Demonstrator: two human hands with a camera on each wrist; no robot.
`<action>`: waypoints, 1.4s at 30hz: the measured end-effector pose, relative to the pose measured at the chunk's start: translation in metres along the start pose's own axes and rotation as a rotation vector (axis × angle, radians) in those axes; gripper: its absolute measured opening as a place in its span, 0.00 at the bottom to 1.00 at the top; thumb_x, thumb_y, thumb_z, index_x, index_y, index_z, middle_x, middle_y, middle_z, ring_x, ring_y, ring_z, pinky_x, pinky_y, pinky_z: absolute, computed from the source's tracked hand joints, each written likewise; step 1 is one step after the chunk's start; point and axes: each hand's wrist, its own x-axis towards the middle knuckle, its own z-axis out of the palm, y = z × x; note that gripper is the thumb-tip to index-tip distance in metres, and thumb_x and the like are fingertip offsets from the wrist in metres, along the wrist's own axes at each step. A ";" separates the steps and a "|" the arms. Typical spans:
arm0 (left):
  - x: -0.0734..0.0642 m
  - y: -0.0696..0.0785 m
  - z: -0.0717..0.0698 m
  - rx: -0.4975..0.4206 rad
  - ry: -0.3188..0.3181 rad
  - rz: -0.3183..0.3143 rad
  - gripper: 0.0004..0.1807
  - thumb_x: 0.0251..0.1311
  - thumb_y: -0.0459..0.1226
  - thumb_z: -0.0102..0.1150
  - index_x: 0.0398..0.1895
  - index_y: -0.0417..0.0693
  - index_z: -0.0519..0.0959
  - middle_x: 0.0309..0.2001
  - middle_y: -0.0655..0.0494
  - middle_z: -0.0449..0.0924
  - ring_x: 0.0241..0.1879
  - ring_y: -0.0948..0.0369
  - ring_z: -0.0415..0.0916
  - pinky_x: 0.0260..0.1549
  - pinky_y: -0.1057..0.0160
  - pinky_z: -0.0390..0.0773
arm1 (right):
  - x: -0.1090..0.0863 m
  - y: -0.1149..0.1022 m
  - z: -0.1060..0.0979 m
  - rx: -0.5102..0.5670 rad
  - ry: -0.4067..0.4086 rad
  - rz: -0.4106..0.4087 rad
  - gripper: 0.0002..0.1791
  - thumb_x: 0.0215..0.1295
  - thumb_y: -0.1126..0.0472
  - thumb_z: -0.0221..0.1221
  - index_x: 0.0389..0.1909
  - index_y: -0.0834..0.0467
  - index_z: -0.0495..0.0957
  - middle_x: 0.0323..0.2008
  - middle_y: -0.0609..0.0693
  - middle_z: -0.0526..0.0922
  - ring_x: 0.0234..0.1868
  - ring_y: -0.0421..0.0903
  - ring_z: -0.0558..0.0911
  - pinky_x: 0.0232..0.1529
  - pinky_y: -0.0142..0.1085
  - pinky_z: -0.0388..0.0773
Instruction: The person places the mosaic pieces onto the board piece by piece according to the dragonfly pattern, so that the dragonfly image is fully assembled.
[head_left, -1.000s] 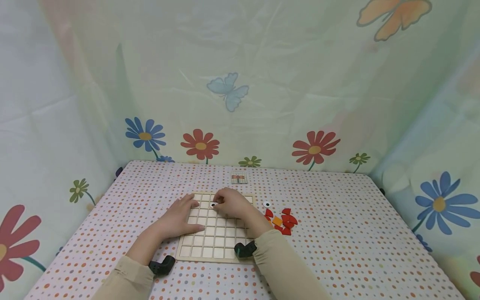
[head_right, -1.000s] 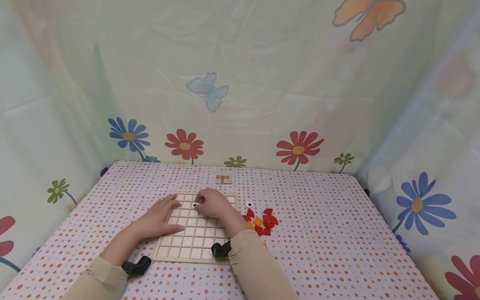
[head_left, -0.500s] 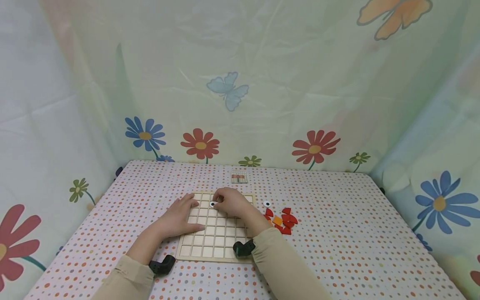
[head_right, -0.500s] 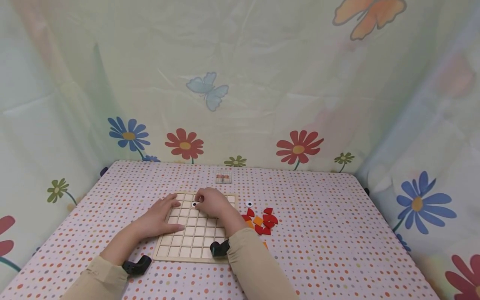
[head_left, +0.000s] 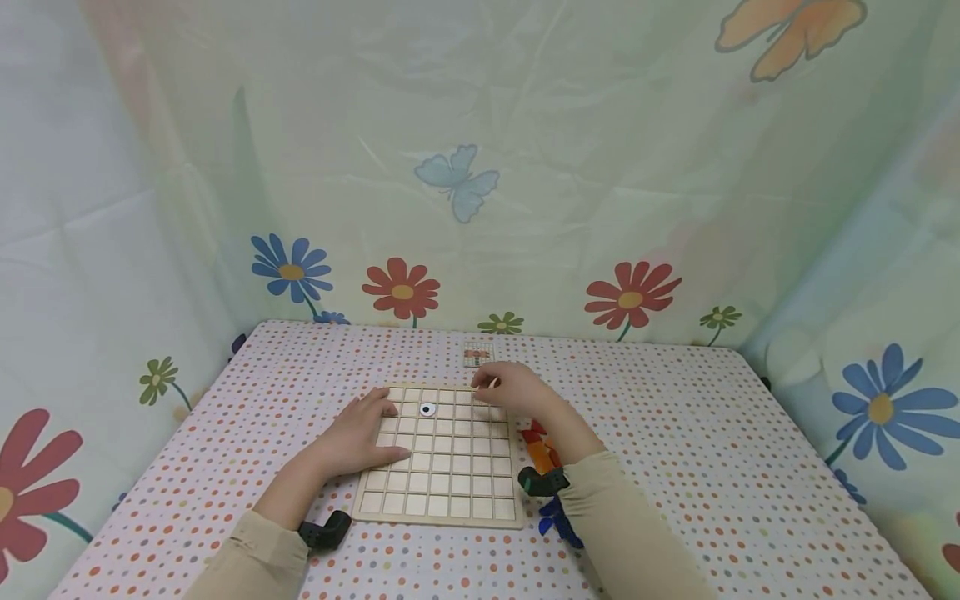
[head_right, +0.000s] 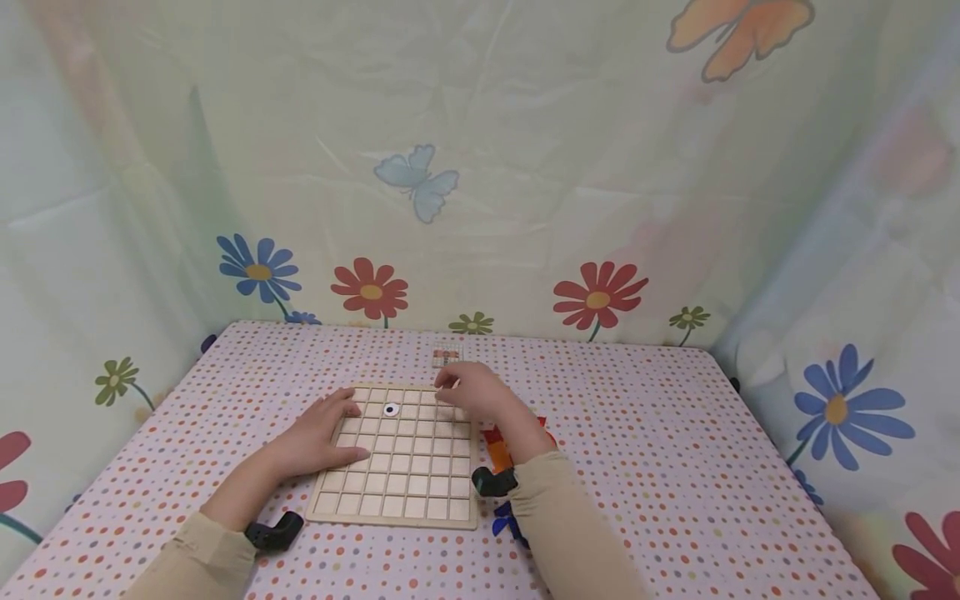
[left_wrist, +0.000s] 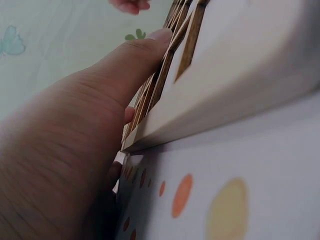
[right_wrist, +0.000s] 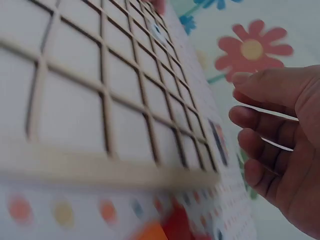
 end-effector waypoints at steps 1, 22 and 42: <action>0.000 0.000 0.000 0.001 -0.003 -0.003 0.37 0.51 0.63 0.68 0.55 0.50 0.72 0.77 0.46 0.52 0.79 0.46 0.44 0.77 0.44 0.45 | -0.003 0.006 -0.006 -0.003 0.004 0.011 0.09 0.69 0.55 0.61 0.47 0.51 0.82 0.41 0.45 0.82 0.42 0.43 0.79 0.40 0.38 0.78; 0.001 -0.008 0.008 0.010 0.037 -0.034 0.33 0.49 0.65 0.67 0.50 0.55 0.73 0.76 0.48 0.55 0.75 0.41 0.52 0.71 0.37 0.56 | -0.038 0.085 -0.023 -0.018 0.050 0.140 0.13 0.66 0.60 0.63 0.51 0.48 0.84 0.48 0.50 0.80 0.45 0.47 0.76 0.50 0.46 0.78; 0.002 0.001 0.002 0.027 0.024 -0.027 0.33 0.50 0.63 0.68 0.50 0.54 0.73 0.75 0.46 0.56 0.75 0.42 0.54 0.73 0.39 0.54 | -0.040 0.095 -0.019 -0.062 0.095 0.135 0.13 0.64 0.53 0.65 0.48 0.51 0.80 0.46 0.50 0.78 0.44 0.47 0.75 0.52 0.46 0.78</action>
